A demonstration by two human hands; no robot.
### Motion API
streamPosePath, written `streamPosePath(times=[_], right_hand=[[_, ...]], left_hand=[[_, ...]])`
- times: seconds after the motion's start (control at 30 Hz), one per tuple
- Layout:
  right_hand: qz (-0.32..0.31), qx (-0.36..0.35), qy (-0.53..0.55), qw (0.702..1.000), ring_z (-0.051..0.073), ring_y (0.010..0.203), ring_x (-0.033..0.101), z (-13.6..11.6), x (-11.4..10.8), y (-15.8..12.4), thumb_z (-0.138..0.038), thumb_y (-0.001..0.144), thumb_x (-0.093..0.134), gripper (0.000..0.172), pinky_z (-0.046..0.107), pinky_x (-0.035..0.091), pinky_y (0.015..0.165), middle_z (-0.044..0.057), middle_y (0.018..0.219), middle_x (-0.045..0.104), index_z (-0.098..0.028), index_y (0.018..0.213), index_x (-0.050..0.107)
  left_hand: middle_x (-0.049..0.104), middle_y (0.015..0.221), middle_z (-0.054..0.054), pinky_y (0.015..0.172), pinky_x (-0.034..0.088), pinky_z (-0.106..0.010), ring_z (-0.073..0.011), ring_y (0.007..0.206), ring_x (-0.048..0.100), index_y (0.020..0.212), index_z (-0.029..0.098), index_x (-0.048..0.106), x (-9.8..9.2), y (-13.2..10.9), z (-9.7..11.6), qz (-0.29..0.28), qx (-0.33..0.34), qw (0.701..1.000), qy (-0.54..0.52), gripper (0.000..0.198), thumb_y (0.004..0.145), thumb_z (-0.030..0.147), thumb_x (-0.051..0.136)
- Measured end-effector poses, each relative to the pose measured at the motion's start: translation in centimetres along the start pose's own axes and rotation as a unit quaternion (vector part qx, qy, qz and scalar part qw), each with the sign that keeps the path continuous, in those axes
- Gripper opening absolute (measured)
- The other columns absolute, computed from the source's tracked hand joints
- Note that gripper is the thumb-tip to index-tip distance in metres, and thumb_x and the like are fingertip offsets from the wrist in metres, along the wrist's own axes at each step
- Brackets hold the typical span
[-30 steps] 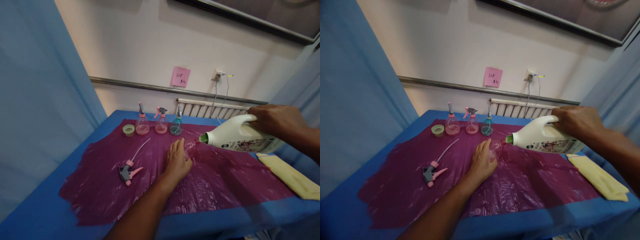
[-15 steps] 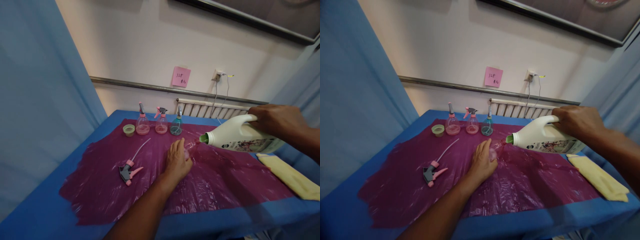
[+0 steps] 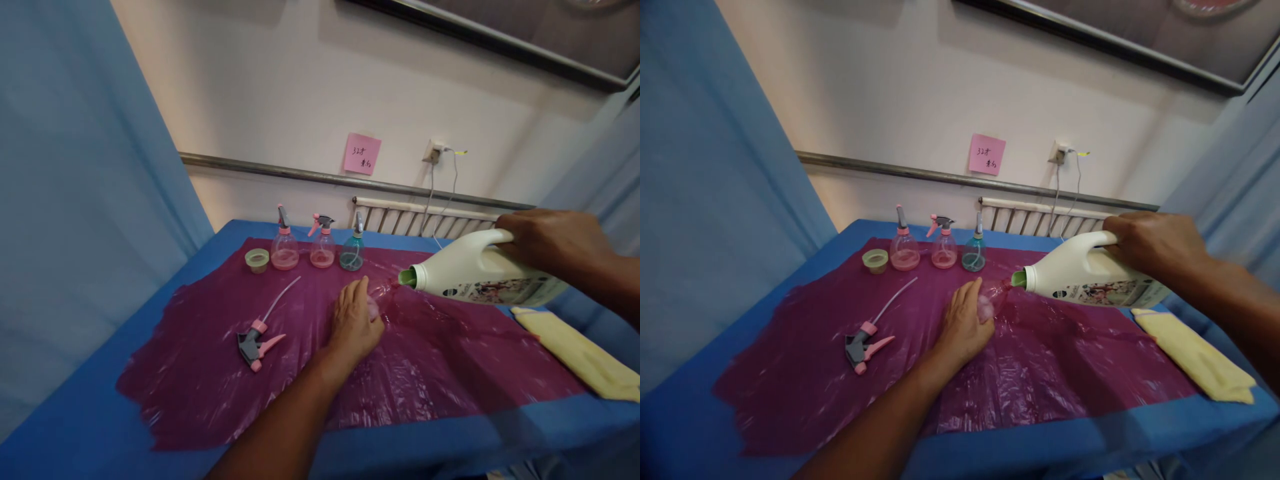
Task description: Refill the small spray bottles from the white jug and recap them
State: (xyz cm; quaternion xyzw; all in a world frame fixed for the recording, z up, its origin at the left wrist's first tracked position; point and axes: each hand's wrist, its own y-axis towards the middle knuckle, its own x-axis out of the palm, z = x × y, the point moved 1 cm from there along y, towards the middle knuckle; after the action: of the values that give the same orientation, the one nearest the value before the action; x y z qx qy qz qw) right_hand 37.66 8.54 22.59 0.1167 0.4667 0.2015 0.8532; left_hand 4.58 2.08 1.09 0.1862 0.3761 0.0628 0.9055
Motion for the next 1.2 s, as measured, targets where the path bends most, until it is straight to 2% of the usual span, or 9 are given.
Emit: streamPosePath(times=[0.2, 0.37, 0.6, 0.87, 1.03, 1.2], right_hand=[[-0.001, -0.004, -0.003, 1.000, 0.030, 0.091, 0.077, 0.2, 0.4, 0.0, -0.052, 0.098, 0.054, 0.028, 0.033, 0.029, 0.056, 0.006, 0.109, 0.084, -0.030, 0.096, 0.070], [0.012, -0.007, 0.005, 1.000, 0.030, 0.091, 0.076, 0.3, 0.5, 0.0, -0.051, 0.097, 0.055, 0.027, 0.034, 0.030, 0.057, 0.006, 0.110, 0.085, -0.030, 0.096, 0.071], [0.015, -0.001, 0.019, 1.000, 0.032, 0.090, 0.076, 0.2, 0.6, 0.1, -0.052, 0.096, 0.055, 0.027, 0.035, 0.029, 0.055, 0.006, 0.106, 0.085, -0.030, 0.092, 0.071], [0.004, 0.002, 0.017, 1.000, 0.030, 0.088, 0.075, -0.1, 0.0, 0.0, -0.052, 0.095, 0.054, 0.028, 0.034, 0.028, 0.056, 0.008, 0.105, 0.084, -0.029, 0.094, 0.072], [0.011, 0.009, 0.017, 1.000, 0.032, 0.090, 0.076, 0.0, 1.0, 0.0, -0.055, 0.096, 0.054, 0.031, 0.035, 0.028, 0.057, 0.008, 0.107, 0.085, -0.030, 0.094, 0.073], [-0.032, 0.047, 0.049, 0.997, 0.034, 0.088, 0.076, -0.5, 2.3, -0.1, -0.063, 0.096, 0.052, 0.040, 0.036, 0.034, 0.061, 0.008, 0.106, 0.085, -0.034, 0.104, 0.078]], left_hand=[[0.059, 0.165, -0.017, 0.135, 0.041, -0.054, -0.0360, 0.156, 0.053, 0.169, 0.019, 0.048, 0.4, 0.1, -0.4, 0.006, 0.000, 1.000, -0.007, 0.088, 0.083, 0.015, 0.068], [0.059, 0.165, -0.019, 0.135, 0.041, -0.054, -0.0367, 0.155, 0.053, 0.168, 0.015, 0.047, 0.3, 0.0, -0.3, 0.004, 0.001, 1.000, -0.004, 0.087, 0.083, 0.016, 0.067], [0.059, 0.164, -0.018, 0.134, 0.041, -0.054, -0.0365, 0.155, 0.053, 0.168, 0.019, 0.047, 0.5, 0.0, -0.4, 0.011, 0.000, 1.000, -0.013, 0.088, 0.083, 0.016, 0.068], [0.060, 0.163, -0.019, 0.132, 0.043, -0.054, -0.0368, 0.153, 0.055, 0.167, 0.016, 0.048, 0.6, 0.0, -0.4, 0.012, -0.004, 1.000, -0.002, 0.085, 0.084, 0.016, 0.067], [0.061, 0.158, -0.018, 0.130, 0.045, -0.053, -0.0363, 0.150, 0.057, 0.168, 0.017, 0.046, 0.4, -0.1, -0.2, 0.011, -0.013, 1.000, -0.007, 0.086, 0.084, 0.015, 0.067], [0.060, 0.159, -0.020, 0.131, 0.046, -0.052, -0.0370, 0.152, 0.056, 0.172, 0.016, 0.042, 0.3, -0.2, 0.0, 0.004, -0.027, 0.999, -0.022, 0.091, 0.085, 0.015, 0.067]])
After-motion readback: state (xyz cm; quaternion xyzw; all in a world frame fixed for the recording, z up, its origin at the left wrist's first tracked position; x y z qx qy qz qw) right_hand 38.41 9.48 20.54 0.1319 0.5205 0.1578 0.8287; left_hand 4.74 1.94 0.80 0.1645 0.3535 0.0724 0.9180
